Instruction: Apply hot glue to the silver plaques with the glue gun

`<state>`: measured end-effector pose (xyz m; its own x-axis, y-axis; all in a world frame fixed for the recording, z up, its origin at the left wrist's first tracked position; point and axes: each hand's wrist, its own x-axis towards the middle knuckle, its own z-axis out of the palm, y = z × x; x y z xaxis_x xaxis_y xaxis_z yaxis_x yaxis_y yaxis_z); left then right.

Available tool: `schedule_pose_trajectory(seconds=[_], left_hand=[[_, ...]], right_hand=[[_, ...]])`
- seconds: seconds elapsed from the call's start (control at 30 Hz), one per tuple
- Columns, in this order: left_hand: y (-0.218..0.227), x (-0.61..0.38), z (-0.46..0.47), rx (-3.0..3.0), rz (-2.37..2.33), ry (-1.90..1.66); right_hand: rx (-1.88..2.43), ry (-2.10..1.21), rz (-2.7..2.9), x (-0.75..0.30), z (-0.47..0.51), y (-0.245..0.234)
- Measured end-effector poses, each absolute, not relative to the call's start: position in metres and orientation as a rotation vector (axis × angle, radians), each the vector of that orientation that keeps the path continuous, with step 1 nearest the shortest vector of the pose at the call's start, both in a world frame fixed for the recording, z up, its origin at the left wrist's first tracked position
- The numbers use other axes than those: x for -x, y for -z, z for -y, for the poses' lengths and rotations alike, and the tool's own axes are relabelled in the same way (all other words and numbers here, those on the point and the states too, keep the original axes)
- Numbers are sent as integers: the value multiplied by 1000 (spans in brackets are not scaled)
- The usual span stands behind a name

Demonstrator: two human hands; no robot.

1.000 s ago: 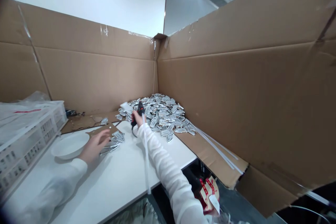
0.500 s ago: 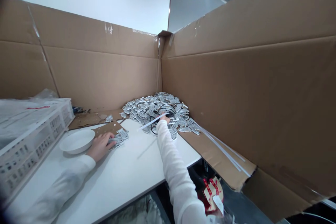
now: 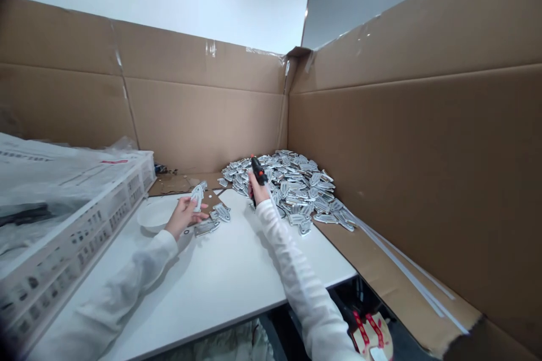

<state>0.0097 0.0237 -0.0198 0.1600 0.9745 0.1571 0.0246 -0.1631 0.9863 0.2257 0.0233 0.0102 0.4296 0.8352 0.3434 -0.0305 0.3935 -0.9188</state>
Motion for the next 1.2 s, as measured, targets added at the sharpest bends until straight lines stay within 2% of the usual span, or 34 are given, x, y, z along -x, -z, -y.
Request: schedule_pose_trajectory(seconds=[0.23, 0.4, 0.6, 1.2], left_hand=[[2, -10, -12, -1058, -715, -1365], [3, -16, -11, -955, -652, -1409], [3, -22, -6, -964, -620, -1407], [6, -29, 0, -1011, -542, -1351]], right_hand=[[1072, -642, 1451, -168, 12, -8], [1118, -750, 1445, -153, 14, 3], [999, -744, 1460, -150, 8, 14], [1055, -738, 1404, -150, 7, 15]])
